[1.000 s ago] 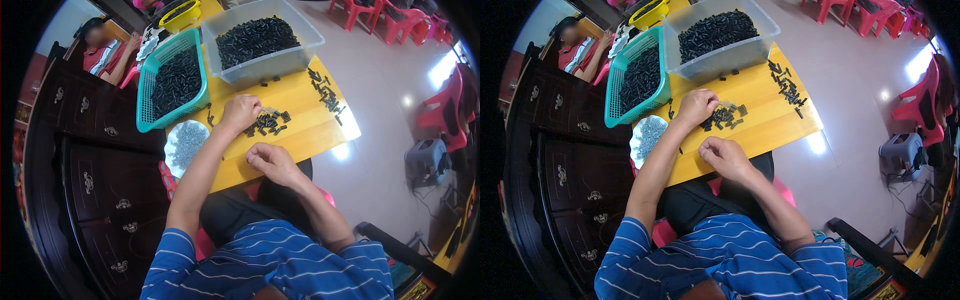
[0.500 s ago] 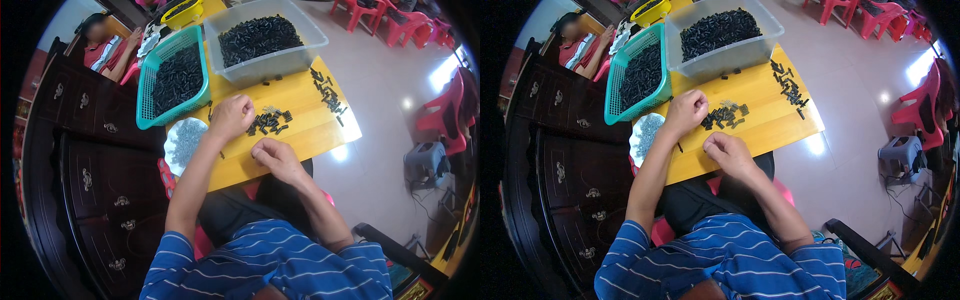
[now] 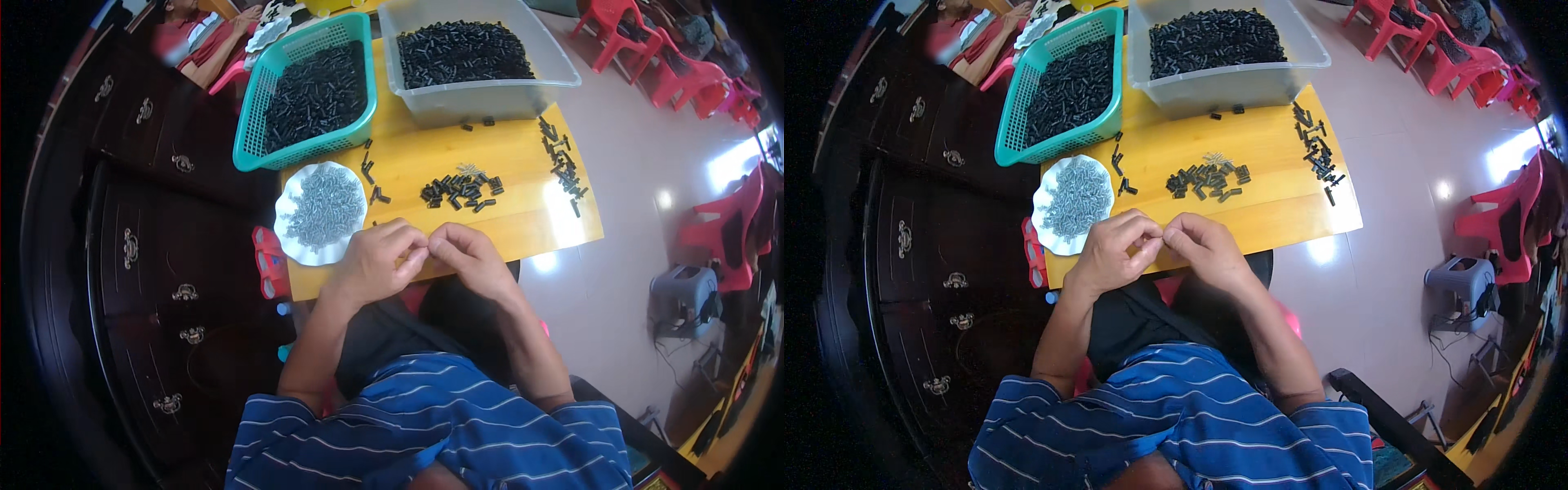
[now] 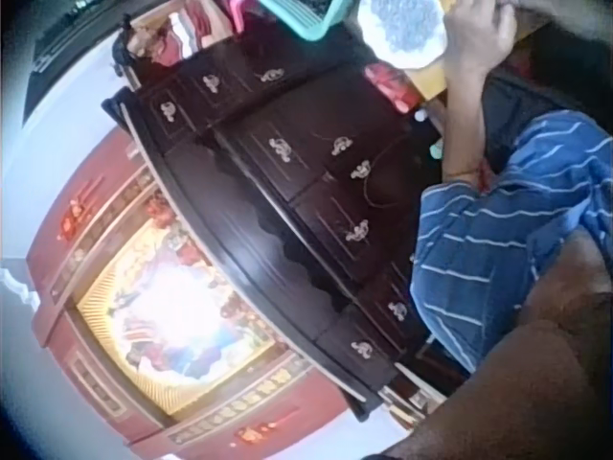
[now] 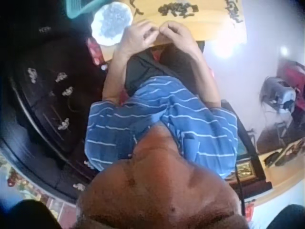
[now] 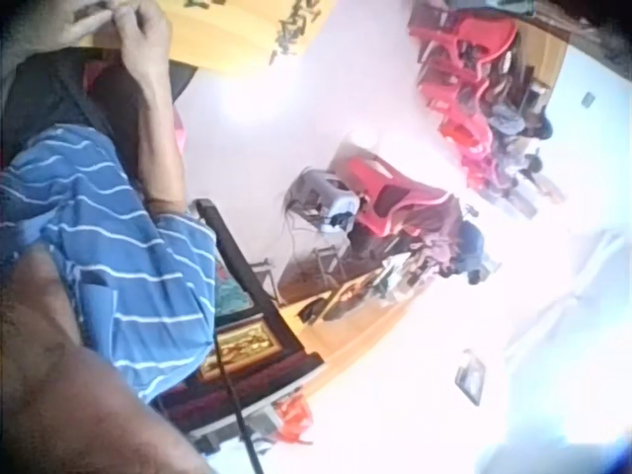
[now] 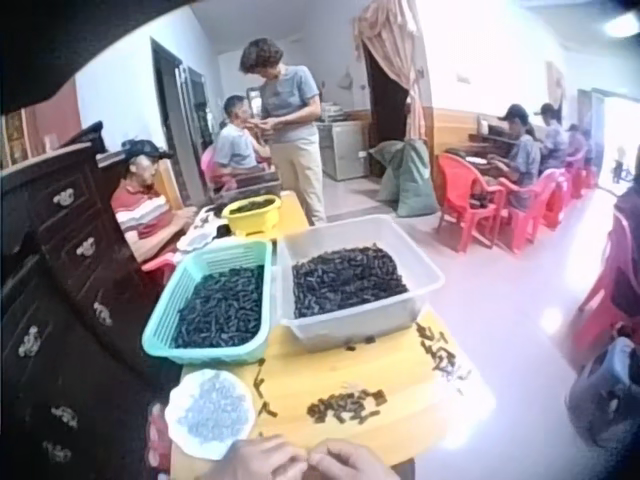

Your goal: The person assembles small components by hand, picking up plastic connectors and screws from the containers and the table, joining them together, and placing the assembled pieces on the table.

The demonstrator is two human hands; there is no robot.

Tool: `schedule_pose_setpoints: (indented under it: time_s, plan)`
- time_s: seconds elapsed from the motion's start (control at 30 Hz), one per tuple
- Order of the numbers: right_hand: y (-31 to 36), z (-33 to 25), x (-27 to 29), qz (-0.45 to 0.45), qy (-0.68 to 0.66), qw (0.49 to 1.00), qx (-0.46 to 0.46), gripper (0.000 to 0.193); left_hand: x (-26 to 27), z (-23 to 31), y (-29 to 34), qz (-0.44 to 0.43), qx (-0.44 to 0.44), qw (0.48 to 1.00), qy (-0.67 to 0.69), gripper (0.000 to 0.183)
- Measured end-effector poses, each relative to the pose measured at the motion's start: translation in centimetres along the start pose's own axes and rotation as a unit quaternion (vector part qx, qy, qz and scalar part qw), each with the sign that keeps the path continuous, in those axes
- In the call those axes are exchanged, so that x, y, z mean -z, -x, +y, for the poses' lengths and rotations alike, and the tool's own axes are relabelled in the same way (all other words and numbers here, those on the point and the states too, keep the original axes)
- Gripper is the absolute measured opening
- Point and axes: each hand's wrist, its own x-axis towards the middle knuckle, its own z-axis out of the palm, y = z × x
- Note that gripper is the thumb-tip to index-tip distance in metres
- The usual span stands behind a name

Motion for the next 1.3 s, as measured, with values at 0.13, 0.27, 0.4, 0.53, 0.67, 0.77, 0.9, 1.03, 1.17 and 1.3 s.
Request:
schedule_pose_setpoints:
  time_s: [0.13, 0.27, 0.4, 0.53, 0.67, 0.77, 0.9, 1.03, 1.17, 1.3]
  plan:
    - [0.0, -0.2, -0.6, -0.028, -0.089, 0.995, -0.024, 0.022, -0.6, 0.3, 1.0, 0.071, 0.038, 0.993, 0.086, 0.015]
    - [0.2, -0.5, -0.4, -0.029, -0.109, 0.992, -0.056, 0.022, -0.4, 0.0, 1.1, 0.077, 0.011, 0.995, 0.064, 0.012]
    - [0.3, -1.0, -0.6, -0.025, -0.163, 0.985, -0.057, 0.02, -0.1, 0.4, 1.5, 0.114, 0.063, 0.982, 0.134, 0.009]
    - [0.3, -1.5, -0.8, 0.01, -0.225, 0.971, -0.074, 0.02, -0.1, 0.3, 1.8, 0.135, 0.071, 0.977, 0.148, 0.008]
    - [0.2, -1.3, -0.8, -0.009, -0.238, 0.97, -0.047, 0.021, 0.1, 0.4, 2.0, 0.148, 0.064, 0.976, 0.148, 0.008]
    - [0.2, -0.9, -0.7, -0.024, -0.217, 0.975, -0.032, 0.021, 0.1, 0.4, 2.0, 0.148, 0.06, 0.976, 0.149, 0.008]
    - [0.2, -0.8, -0.9, -0.031, -0.202, 0.979, -0.028, 0.02, 0.2, 0.4, 1.9, 0.143, 0.055, 0.98, 0.129, 0.007]
    - [0.2, -0.9, -0.9, -0.027, -0.194, 0.981, -0.013, 0.017, 0.3, 0.5, 1.9, 0.137, 0.054, 0.981, 0.129, 0.007]
    - [0.3, -1.1, -1.1, -0.008, -0.166, 0.986, -0.011, 0.013, 0.2, 0.6, 1.9, 0.15, 0.056, 0.975, 0.153, 0.007]
    - [0.4, -1.3, -1.4, -0.007, -0.153, 0.988, -0.008, 0.011, 0.0, 0.5, 2.1, 0.129, 0.065, 0.977, 0.157, 0.006]
